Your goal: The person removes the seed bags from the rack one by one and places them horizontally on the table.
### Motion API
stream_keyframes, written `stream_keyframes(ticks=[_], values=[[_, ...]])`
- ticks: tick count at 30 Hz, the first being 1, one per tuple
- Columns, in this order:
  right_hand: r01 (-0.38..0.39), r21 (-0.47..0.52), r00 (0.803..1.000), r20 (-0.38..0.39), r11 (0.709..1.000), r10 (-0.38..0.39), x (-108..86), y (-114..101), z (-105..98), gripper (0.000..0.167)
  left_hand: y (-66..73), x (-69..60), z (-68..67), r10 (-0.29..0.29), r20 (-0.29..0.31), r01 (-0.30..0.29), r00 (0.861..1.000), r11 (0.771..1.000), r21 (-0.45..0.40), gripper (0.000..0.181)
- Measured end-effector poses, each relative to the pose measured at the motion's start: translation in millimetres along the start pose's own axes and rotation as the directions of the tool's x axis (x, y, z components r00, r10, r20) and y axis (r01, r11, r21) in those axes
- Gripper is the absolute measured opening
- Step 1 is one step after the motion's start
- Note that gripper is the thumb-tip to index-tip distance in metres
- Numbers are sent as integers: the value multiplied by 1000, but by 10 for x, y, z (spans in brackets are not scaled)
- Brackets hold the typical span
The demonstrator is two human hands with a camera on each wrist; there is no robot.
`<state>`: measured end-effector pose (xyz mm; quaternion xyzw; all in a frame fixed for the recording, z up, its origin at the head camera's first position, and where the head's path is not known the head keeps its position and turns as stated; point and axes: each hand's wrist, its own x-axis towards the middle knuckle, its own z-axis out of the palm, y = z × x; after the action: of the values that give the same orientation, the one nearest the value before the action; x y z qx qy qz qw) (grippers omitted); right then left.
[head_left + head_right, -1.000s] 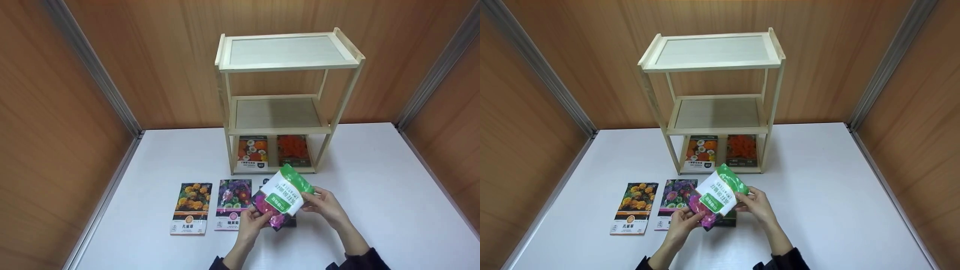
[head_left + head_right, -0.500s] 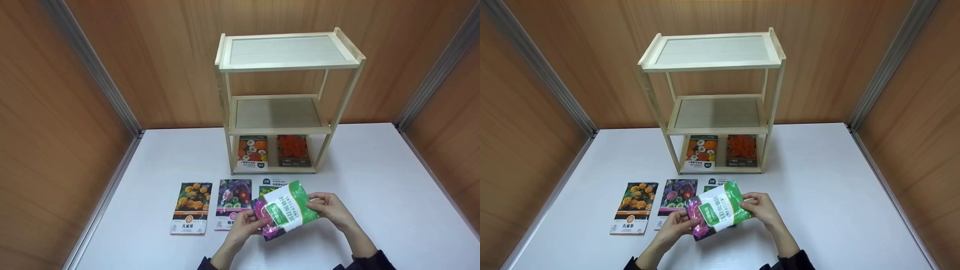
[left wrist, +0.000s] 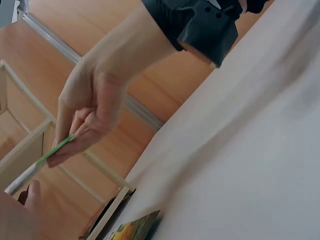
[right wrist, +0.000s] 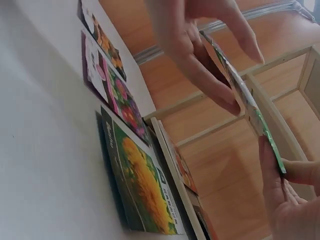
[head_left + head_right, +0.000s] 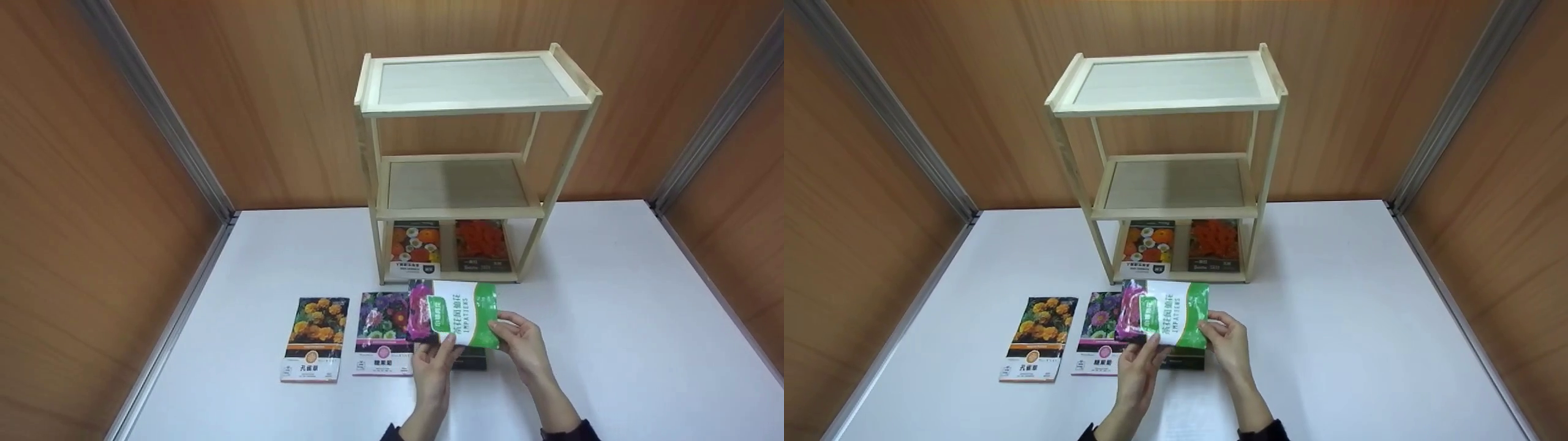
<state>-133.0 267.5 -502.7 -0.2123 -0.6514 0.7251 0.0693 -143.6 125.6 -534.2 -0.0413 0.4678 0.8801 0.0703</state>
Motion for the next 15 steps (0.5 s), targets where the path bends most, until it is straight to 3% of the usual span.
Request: stream_keyframes(ticks=[4,5,8,11,15], values=[[30,28,999,-23,999,-30,-49,71,113,28,-89,-31,86,49,-46,-47,998,998,45,41],[33,34,999,-30,999,-32,-56,87,131,28,13,-79,144,17,-81,-13,997,999,49,40],[37,46,999,-38,998,-35,-74,119,166,29,15,-82,163,27,-98,-23,995,999,41,36],[33,53,999,-30,998,-32,-90,130,166,29,32,-66,148,29,-80,-26,996,999,43,35],[15,69,999,45,997,-19,-103,105,105,32,106,-15,84,6,-17,-4,1000,996,92,33]])
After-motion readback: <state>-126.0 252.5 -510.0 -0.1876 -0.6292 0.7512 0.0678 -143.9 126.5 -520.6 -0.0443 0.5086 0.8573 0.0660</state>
